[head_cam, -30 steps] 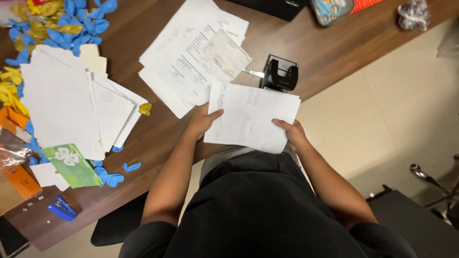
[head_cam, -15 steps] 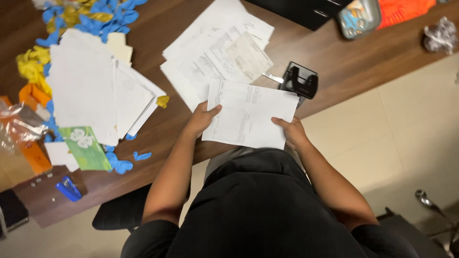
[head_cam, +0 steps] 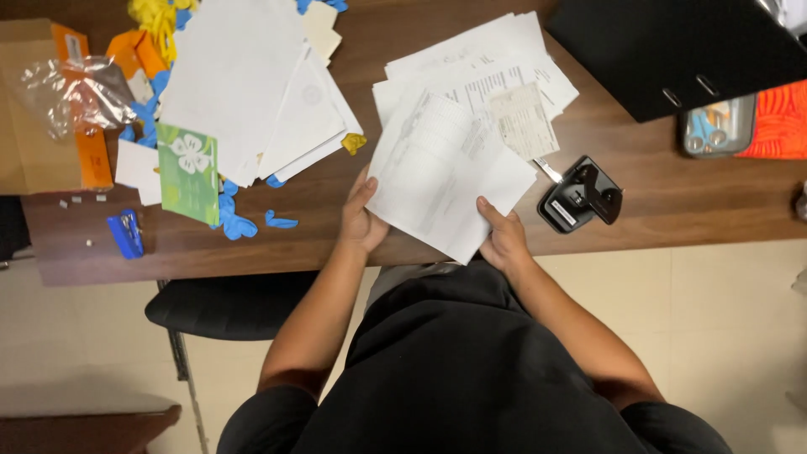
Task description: The person is using a hole puncher to create holes in several sheets of paper.
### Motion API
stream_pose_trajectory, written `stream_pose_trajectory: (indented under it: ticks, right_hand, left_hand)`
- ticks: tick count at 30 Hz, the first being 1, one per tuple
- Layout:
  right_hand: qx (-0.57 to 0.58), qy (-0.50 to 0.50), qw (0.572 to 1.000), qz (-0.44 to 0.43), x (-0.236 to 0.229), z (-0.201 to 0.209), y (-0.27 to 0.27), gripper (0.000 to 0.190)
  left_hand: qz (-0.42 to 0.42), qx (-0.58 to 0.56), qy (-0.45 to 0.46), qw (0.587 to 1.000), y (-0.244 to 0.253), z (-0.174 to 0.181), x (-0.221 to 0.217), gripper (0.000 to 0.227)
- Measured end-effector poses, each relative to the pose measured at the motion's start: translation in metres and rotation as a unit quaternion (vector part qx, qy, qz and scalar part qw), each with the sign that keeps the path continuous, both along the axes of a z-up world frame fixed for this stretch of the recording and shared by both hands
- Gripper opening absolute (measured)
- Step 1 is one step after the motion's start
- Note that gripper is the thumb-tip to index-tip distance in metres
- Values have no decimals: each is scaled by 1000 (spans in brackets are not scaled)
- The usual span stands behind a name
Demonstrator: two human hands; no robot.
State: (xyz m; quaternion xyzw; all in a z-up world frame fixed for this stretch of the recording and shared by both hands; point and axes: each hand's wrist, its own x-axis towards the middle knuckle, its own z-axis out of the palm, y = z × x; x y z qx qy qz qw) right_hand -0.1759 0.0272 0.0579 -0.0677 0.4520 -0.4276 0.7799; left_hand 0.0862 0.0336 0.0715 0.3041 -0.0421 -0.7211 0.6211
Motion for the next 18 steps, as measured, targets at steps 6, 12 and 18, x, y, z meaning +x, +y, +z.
stream_pose_trajectory:
  ticks: [6,12,18]
  right_hand:
    - [-35,24,998,37,17,9,0,49]
    - [-64,115,985,107,-11,-6,4,51]
    - [-304,387,867,82,-56,26,-74,46]
  left_hand:
    - [48,93,-164,981,10,6,-29,69]
    - [-33,18,-383,923,-8,25,-11,48]
    - [-135,-43,-366,920,-35,81,16,52]
